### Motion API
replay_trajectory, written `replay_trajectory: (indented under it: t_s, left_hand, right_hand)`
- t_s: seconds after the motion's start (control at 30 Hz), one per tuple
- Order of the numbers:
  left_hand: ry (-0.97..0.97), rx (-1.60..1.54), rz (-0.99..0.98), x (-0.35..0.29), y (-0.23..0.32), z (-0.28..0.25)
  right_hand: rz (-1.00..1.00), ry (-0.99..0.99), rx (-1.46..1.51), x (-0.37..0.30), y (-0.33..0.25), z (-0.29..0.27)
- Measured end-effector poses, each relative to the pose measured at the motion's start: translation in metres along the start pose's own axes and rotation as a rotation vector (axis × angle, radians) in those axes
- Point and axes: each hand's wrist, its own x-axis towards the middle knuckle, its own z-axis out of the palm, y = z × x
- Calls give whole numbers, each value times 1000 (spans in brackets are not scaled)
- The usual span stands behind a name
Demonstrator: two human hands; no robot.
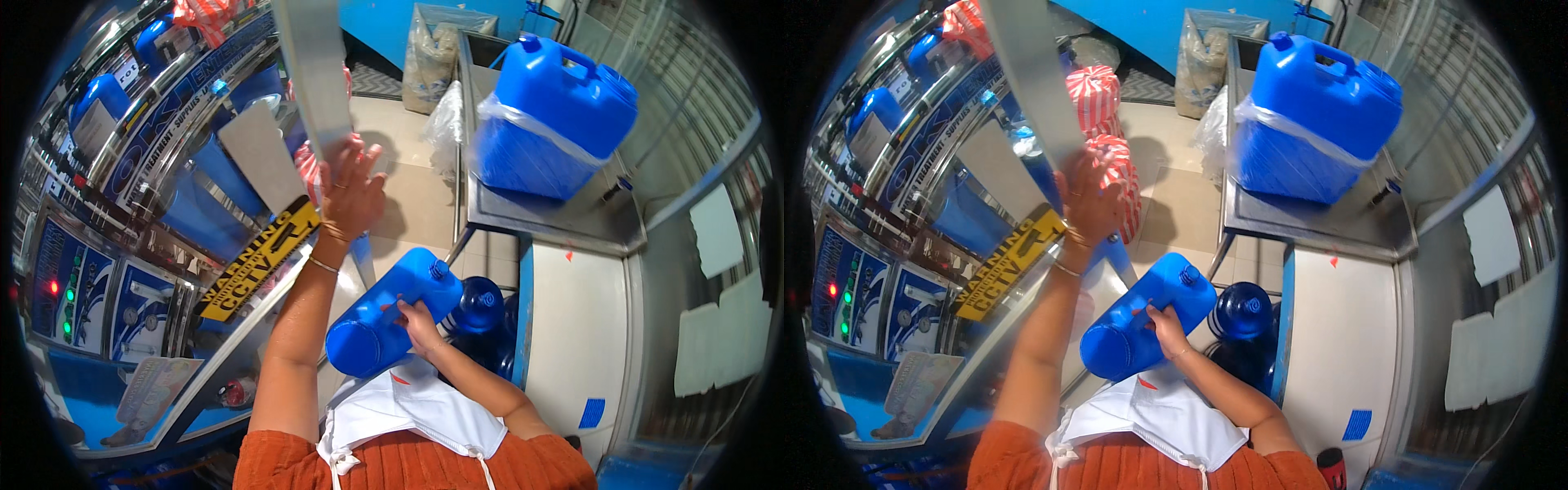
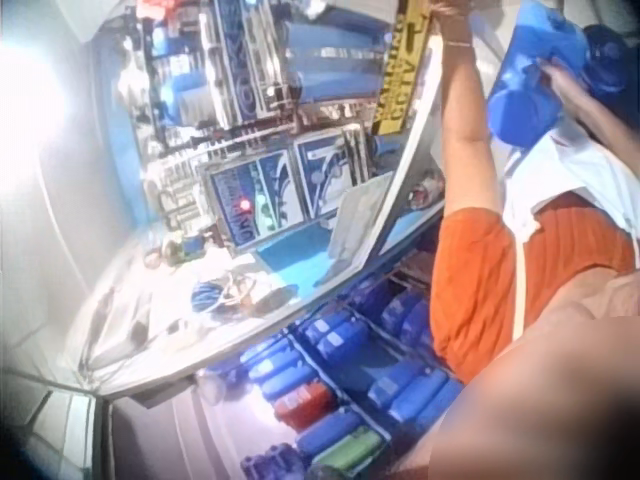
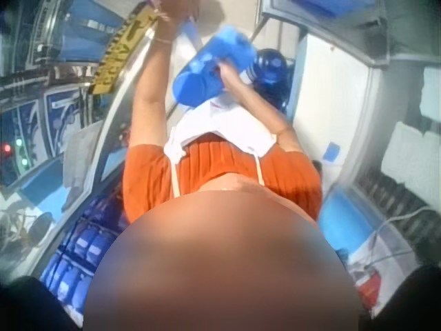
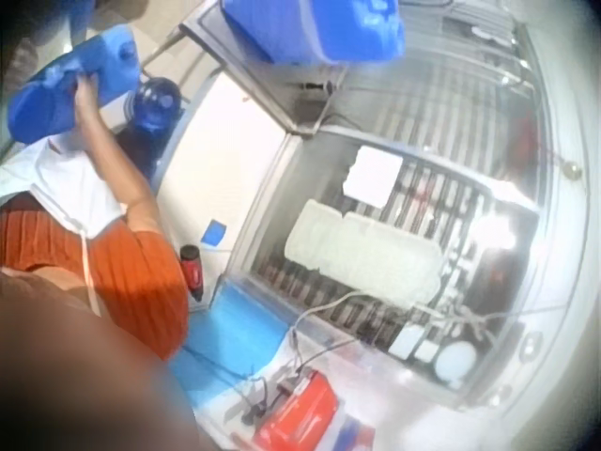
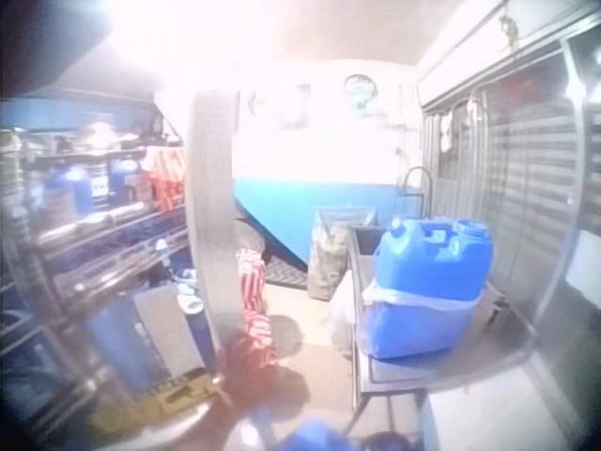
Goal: The person retrieves a blue plastic container, removes a plastic wrap, and washes it with a sponge and water at a sink. They then use a heat gun on the container's cap, wash the cap with a toothbrush, and rinse the container again.
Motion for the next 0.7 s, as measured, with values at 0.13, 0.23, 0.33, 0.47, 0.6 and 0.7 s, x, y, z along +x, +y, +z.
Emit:
replay_trajectory:
  t_s: [0.13, 0.23, 0.33, 0.47, 0.6, 0.7]
  left_hand:
    - [50, 159, -60, 3, -67, 37]
    - [25, 267, -95, 0, -113, 55]
    - [-17, 377, -150, -3, -151, 69]
    - [2, 399, -233, -16, -190, 84]
    - [12, 413, -210, -26, -214, 92]
    - [-43, 523, -166, -30, -223, 92]
  right_hand:
    - [-90, -41, -5, 87, -38, 13]
    - [-207, -133, 46, 154, -77, 34]
    - [-276, -151, 123, 209, -133, 63]
    - [-424, -268, 154, 257, -217, 113]
    - [-465, -445, 230, 286, -292, 162]
    - [-524, -632, 307, 314, -329, 204]
